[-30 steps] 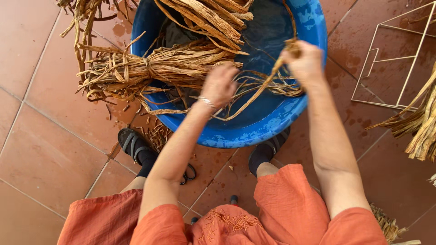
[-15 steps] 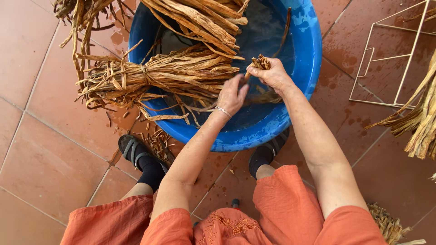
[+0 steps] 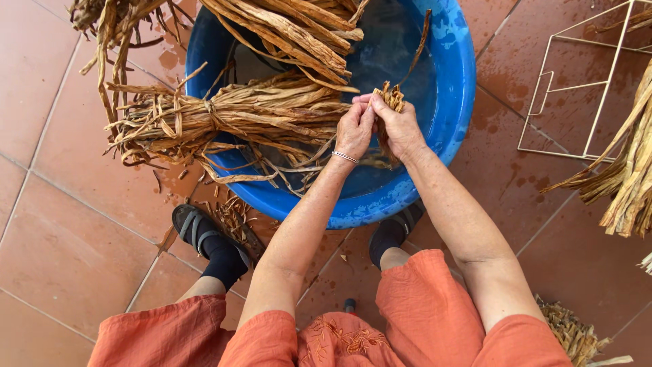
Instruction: The person repeatedly submerges and lifts dried plant strips in a blue basin of water, handling them by hand to soak and separate the strands. The person occasionally gathers and repositions the strips within the basin.
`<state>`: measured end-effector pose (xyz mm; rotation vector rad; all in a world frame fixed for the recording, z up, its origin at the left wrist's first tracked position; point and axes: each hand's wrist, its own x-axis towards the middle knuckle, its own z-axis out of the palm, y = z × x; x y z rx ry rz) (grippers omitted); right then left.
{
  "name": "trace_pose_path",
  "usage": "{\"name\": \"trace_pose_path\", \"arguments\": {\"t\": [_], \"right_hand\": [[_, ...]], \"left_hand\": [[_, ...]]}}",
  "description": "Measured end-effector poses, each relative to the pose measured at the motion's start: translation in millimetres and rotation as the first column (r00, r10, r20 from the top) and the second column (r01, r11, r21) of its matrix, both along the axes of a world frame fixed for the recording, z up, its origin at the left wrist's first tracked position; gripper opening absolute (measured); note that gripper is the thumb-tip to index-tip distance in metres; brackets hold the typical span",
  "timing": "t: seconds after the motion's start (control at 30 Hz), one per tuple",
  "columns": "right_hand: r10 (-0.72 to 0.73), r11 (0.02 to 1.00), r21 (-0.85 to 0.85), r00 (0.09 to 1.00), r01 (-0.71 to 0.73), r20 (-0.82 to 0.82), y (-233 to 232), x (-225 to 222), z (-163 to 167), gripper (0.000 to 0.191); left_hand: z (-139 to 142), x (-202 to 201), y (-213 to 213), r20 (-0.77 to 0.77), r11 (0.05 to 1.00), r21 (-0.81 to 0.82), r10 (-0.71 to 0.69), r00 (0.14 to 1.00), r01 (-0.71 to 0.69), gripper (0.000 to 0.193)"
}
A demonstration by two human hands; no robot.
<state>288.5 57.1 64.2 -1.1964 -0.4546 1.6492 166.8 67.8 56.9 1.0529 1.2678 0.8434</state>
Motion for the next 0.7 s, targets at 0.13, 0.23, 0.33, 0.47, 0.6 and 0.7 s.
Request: {"name": "trace_pose_path", "arguments": {"t": [0.13,0.23,0.33,0.47,0.6,0.7], "right_hand": [[-0.071,0.995,0.073,0.996,0.066,0.061,6,2,-7,0.027],[-0.204,0.979,0.035,0.977,0.202,0.067,17,0,-12,0.026],[-0.268,0.963,-0.020,0.963,0.268,0.038,33,3,-14,0.024],[-0.341,0.940,0.069,0.927,0.334,0.154,62,15,-5,0.024],[-0.399,0.915,0.056,0.878,0.399,0.265,87,41,6,0.026],[-0.448,0.893,0.098,0.851,0.439,0.275,99,60,13,0.026]], "left_hand": [[4,4,5,-0.126,0.996,-0.010,-0.093,0.988,0.092,0.032],[8,7,11,-0.298,0.973,0.118,-0.154,0.942,0.196,0.036],[12,10,15,-0.176,0.975,0.093,-0.183,0.967,0.201,0.035],[15,15,19,-0.062,0.976,-0.046,-0.217,0.974,0.214,0.032],[21,22,13,-0.028,0.969,0.014,-0.247,0.969,0.248,0.030],[24,25,8,0.005,0.973,-0.022,-0.229,0.973,0.229,0.030]]}}
